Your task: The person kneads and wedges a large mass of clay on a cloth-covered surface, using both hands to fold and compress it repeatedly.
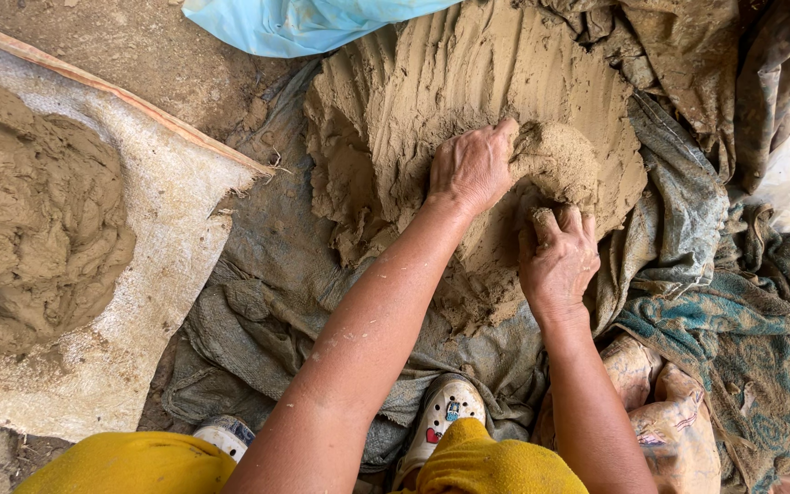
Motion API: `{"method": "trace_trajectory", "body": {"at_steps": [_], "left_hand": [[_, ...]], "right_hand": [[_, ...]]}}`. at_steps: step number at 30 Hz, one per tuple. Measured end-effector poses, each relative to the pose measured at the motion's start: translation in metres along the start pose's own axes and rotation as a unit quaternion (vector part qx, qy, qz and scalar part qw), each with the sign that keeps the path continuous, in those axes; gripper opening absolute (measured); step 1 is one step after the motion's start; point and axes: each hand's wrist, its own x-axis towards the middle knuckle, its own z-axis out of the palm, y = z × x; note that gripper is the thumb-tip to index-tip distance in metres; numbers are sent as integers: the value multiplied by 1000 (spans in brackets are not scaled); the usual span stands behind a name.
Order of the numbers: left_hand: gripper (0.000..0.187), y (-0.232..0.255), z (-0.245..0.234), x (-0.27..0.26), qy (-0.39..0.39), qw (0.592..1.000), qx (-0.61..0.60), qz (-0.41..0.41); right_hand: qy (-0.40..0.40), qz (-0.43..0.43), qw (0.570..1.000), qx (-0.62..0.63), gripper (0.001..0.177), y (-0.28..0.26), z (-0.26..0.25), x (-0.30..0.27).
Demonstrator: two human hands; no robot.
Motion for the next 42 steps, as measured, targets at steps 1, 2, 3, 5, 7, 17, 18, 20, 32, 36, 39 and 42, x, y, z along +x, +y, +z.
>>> {"method": "trace_trajectory", "body": {"at_steps": [1, 2, 3, 5, 7, 17, 18, 20, 32, 36, 39, 42], "left_hand": [[18, 0, 0, 1, 0, 1000, 0, 1], [16, 0, 0, 1, -26, 1000, -4, -10], [15, -1, -1, 2, -51, 998, -7, -22], [16, 0, -1, 1, -38, 999, -5, -18], [17, -1, 1, 1, -24, 1000, -3, -14], [21, -3, 4, -1, -21, 1000, -3, -9], [19, -2, 4, -1, -22, 1000, -10, -8], [15, -3, 6, 2, -25, 1000, -5, -10], [14, -4, 12, 3, -42, 999, 1, -22], [16, -7, 17, 1, -34, 999, 9, -20], [14, -8, 18, 2, -28, 999, 1, -14], [16, -7, 16, 1, -32, 999, -5, -21]], "right_hand": [[-5, 6, 1000, 13, 26, 1, 0, -1], [-4, 7, 1000, 13, 26, 3, 0, -1], [12, 0, 1000, 16, 28, 4, 1, -2], [30, -7, 999, 20, 30, 7, 4, -4], [85, -54, 995, 4, 33, 10, 5, -7], [-46, 48, 991, 113, 13, 37, -23, -45], [-33, 7, 995, 96, 10, 44, -33, -45], [-21, -29, 996, 76, 13, 50, -48, -46], [-69, 157, 784, 597, 51, 30, -107, -23], [-108, 111, 724, 672, 41, 34, -105, -26], [-151, 63, 720, 675, 42, 40, -111, -25], [-178, 30, 793, 581, 43, 38, -123, -20]]}}
